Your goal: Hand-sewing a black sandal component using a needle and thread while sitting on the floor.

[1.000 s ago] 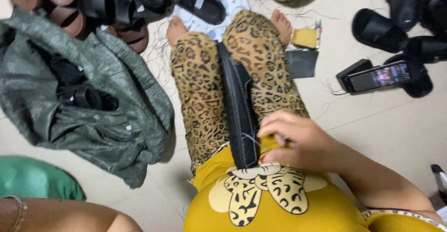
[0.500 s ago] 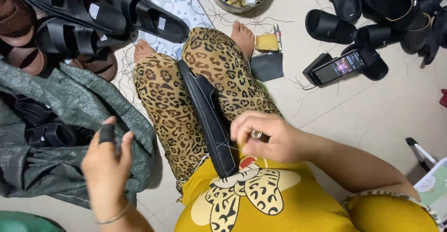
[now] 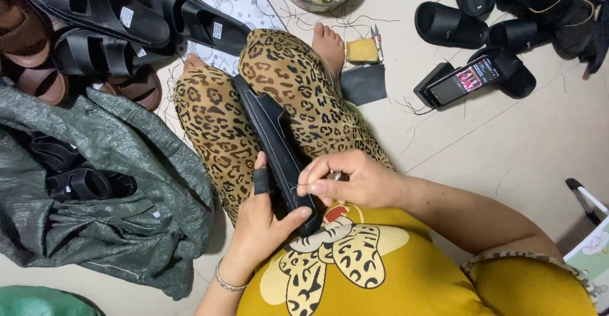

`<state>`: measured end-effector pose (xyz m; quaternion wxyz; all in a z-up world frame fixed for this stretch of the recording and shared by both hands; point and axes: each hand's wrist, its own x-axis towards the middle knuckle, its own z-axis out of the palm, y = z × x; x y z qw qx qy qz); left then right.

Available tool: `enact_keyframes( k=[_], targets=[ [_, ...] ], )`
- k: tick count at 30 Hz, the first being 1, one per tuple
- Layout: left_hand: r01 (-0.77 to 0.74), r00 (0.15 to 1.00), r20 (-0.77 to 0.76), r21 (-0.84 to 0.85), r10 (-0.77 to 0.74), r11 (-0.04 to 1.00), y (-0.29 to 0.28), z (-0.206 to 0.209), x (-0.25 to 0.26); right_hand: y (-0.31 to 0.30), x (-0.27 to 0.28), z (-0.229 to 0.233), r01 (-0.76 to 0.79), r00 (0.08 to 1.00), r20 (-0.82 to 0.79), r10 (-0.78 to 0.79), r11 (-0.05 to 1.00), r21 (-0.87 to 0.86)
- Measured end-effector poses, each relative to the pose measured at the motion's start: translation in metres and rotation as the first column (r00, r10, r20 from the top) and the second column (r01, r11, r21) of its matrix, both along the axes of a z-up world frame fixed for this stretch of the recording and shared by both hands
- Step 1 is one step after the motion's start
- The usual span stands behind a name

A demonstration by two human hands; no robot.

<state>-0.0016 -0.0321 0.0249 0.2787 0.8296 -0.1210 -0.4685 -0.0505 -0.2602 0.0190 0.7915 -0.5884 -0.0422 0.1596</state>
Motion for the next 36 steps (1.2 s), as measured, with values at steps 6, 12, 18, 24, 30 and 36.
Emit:
enact_keyframes(
  k=[6, 12, 18, 24, 30, 36],
  targets=[
    [-0.077, 0.996, 0.023, -0.116, 0.081, 0.990, -0.005, -0.013, -0.016, -0.005, -0.015, -0.006, -0.192, 0.952, 0.197, 0.235, 0.957, -0.217],
    [-0.127, 0.987, 0.084, -0.100, 0.136, 0.987, -0.018, -0.009, -0.014, -0.019, -0.008, 0.021, -0.176, 0.833, 0.117, 0.541, 0.459, -0.871],
    [-0.269, 0.963, -0.004, -0.126, 0.270, 0.955, -0.018, -0.012, -0.009, -0.002, -0.010, -0.003, 0.170, 0.862, 0.338, 0.378, 0.412, -0.895],
    [-0.288, 0.955, 0.014, -0.202, 0.297, 0.936, -0.008, -0.032, -0.023, 0.022, -0.023, -0.052, 0.357, 0.883, 0.465, 0.068, 0.547, -0.758],
    [-0.249, 0.963, 0.037, -0.260, 0.268, 0.933, -0.006, -0.026, -0.038, 0.004, -0.027, -0.079, 0.489, 0.853, 0.498, -0.157, 0.573, -0.657],
    [-0.257, 0.965, -0.126, -0.284, 0.230, 0.924, 0.008, -0.014, -0.024, -0.188, -0.032, -0.136, 0.425, 0.620, 0.087, -0.780, 0.240, -0.873]
  ],
)
